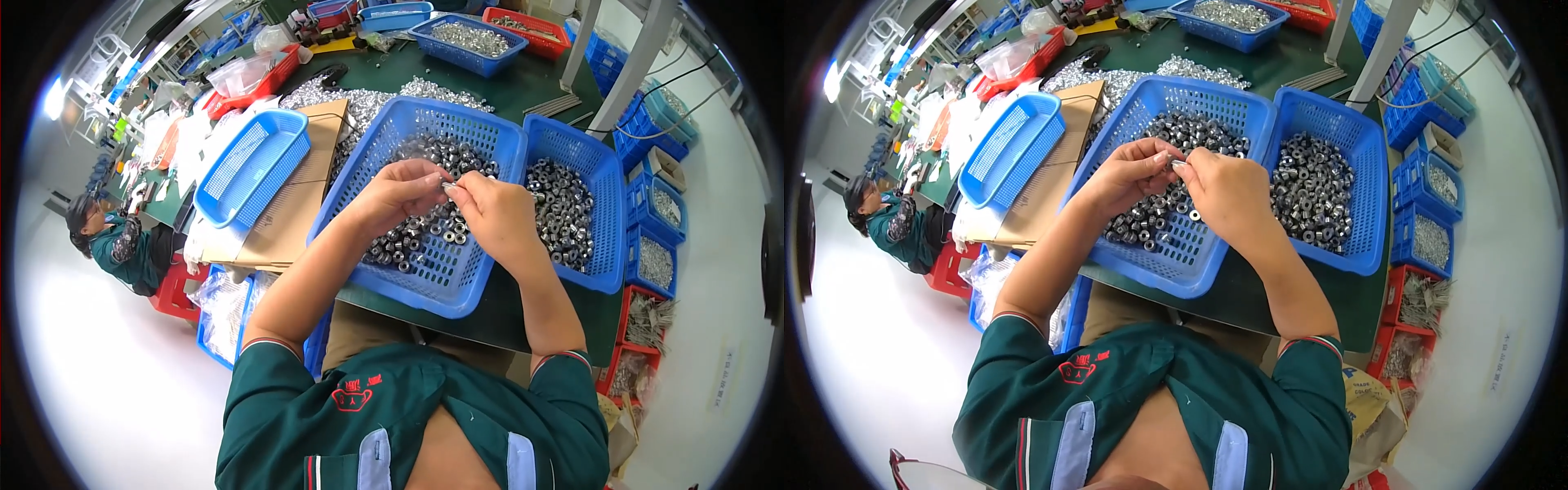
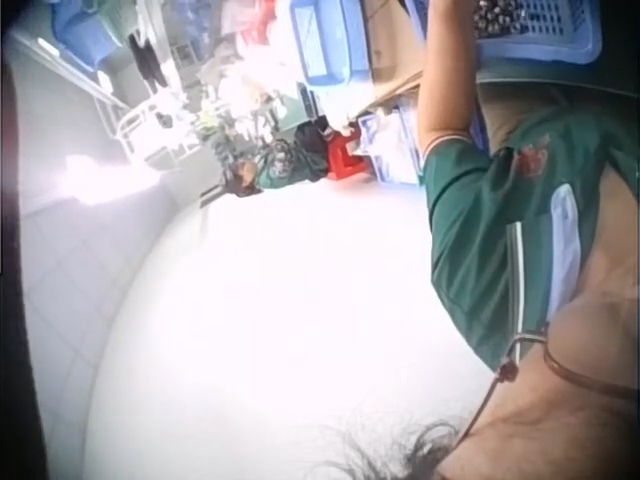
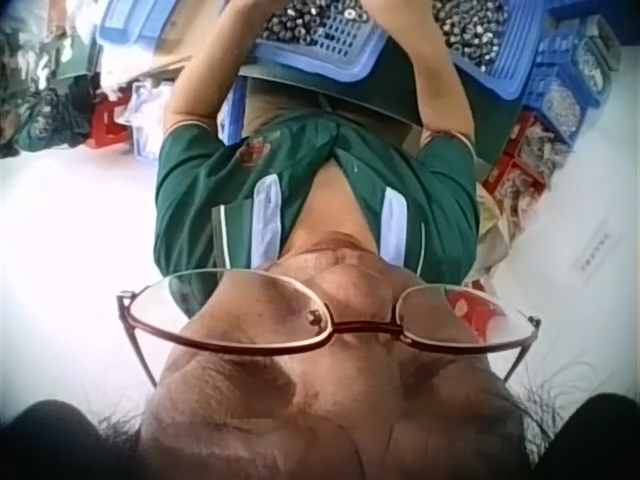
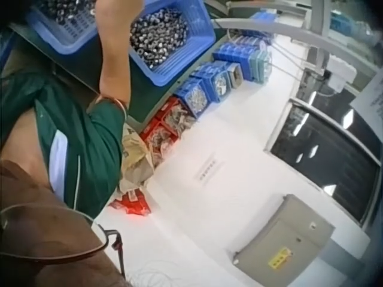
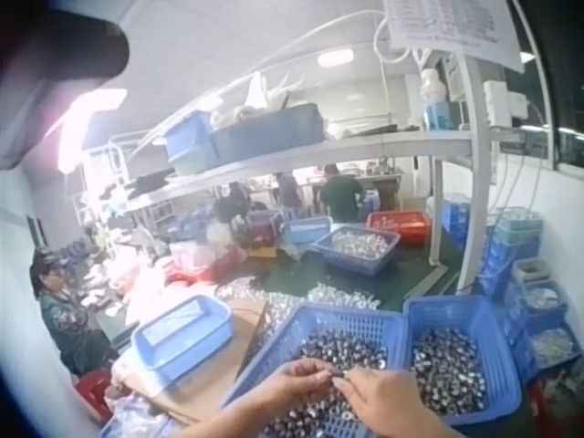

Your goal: Sorting and inspecting small metal components between blue plastic bins on a factory workbench.

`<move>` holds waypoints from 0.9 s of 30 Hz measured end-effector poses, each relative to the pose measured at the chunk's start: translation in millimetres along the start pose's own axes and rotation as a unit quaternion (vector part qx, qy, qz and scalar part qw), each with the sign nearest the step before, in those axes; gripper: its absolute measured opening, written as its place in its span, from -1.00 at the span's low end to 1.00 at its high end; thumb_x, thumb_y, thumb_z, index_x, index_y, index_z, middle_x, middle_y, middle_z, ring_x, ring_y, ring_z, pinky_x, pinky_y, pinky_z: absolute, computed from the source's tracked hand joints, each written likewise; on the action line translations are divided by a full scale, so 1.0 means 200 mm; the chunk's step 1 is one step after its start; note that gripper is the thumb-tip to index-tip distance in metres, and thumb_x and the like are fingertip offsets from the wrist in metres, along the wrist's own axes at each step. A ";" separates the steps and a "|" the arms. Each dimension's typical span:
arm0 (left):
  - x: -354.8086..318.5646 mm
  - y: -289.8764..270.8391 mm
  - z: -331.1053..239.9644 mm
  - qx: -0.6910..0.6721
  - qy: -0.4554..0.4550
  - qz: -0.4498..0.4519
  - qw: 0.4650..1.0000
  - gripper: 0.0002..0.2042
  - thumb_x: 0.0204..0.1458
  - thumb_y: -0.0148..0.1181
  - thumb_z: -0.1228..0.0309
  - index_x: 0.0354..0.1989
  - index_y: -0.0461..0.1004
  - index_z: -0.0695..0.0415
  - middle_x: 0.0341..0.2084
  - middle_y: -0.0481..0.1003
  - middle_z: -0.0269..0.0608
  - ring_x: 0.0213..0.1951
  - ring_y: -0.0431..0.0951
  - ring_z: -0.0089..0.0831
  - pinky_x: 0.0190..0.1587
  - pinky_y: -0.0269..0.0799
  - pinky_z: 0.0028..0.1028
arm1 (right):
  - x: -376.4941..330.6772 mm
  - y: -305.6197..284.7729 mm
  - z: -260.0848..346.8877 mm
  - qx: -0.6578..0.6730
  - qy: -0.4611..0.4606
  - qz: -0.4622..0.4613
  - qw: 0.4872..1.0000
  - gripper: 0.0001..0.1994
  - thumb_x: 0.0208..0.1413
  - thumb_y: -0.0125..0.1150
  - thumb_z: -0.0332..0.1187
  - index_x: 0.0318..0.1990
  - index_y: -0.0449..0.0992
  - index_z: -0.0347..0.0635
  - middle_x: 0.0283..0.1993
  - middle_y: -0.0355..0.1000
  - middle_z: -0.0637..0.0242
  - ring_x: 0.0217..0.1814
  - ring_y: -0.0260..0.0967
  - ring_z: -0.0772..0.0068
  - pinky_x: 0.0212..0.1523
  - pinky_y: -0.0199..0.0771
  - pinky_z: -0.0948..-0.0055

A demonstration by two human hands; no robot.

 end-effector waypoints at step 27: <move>0.01 0.00 -0.01 0.010 -0.109 -0.015 0.994 -0.92 0.07 0.04 0.43 -0.30 0.40 0.14 -0.44 0.48 -0.21 -0.61 0.32 -0.62 -0.67 0.11 -0.65 | 0.01 0.04 -0.10 0.242 0.170 0.059 0.954 -0.63 0.22 0.06 -0.13 -0.45 0.48 -0.29 -0.69 0.27 0.29 -0.64 0.18 0.51 -0.57 0.18 0.46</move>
Point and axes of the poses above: each hand's wrist, its own x-axis towards the middle knuckle, its own y-axis out of the palm, z = x × y, the point moved 3 cm from there along x, towards the middle knuckle
